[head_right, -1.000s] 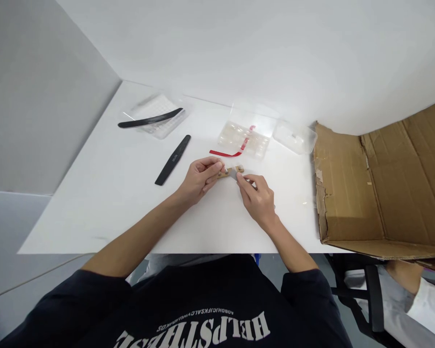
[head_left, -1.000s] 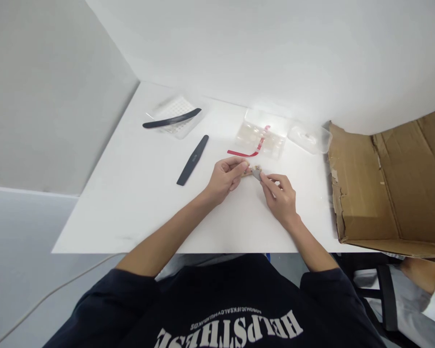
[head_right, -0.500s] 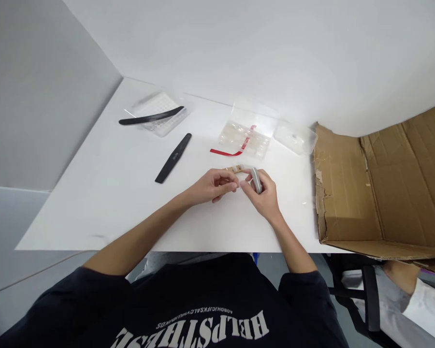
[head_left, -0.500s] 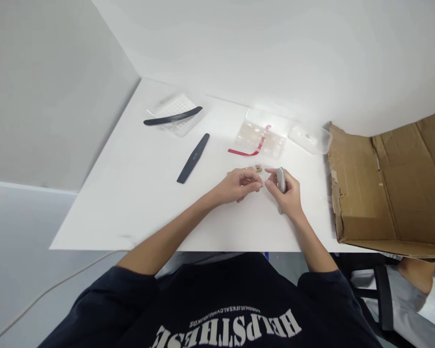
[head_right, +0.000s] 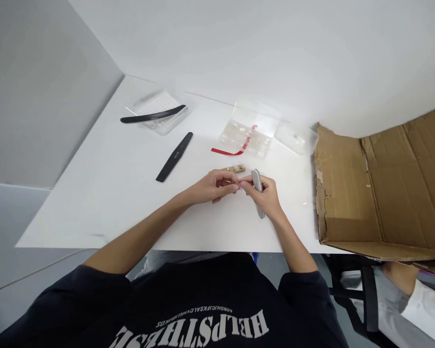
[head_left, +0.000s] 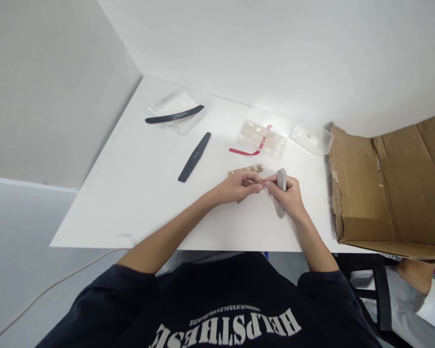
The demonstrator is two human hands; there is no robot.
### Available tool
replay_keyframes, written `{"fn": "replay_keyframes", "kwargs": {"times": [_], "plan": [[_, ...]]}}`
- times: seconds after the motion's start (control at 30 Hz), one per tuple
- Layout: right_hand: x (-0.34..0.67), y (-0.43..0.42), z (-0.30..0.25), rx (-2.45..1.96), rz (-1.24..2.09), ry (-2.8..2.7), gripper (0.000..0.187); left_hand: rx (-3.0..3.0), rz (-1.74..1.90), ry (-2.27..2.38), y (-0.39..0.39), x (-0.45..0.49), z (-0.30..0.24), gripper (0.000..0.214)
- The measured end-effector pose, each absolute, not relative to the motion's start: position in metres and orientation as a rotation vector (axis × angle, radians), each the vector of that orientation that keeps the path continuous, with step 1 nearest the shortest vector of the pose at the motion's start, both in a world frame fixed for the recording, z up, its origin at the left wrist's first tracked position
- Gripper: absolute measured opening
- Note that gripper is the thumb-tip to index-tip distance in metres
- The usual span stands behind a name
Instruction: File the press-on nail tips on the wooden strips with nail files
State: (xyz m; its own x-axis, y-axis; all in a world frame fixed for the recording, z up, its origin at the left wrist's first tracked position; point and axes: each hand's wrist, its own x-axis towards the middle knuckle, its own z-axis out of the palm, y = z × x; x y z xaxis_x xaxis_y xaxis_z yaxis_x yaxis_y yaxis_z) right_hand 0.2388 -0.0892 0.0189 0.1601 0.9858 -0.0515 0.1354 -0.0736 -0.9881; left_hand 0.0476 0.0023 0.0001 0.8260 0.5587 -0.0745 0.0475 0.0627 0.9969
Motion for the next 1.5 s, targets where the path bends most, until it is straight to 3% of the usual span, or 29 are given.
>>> {"fn": "replay_keyframes", "kwargs": {"times": [0.27,0.53,0.67,0.93,1.17,1.37,1.5], "plan": [[0.233,-0.088,0.005,-1.382,1.186,-0.863,0.034,1.445,0.454,0.511,-0.005,0.051,0.007,0.025],[0.24,-0.084,0.003,-1.455,1.036,-0.867,0.035,1.677,0.645,0.668,-0.001,0.049,0.003,0.018],[0.247,-0.08,0.004,-1.461,1.002,-0.851,0.034,2.089,0.382,0.676,0.001,0.043,0.004,0.014],[0.248,-0.08,0.003,-1.472,0.98,-0.868,0.038,2.499,-0.043,0.733,-0.018,0.05,0.01,0.033],[0.25,-0.08,-0.001,-1.485,0.988,-0.93,0.04,2.51,-0.11,0.753,-0.025,0.052,0.013,0.019],[0.249,-0.08,0.002,-1.449,1.002,-0.891,0.036,2.479,-0.142,0.933,-0.027,0.051,0.018,0.038],[0.248,-0.08,0.003,-1.476,0.997,-0.882,0.038,2.498,-0.169,0.941,-0.036,0.055,0.016,0.033]]}}
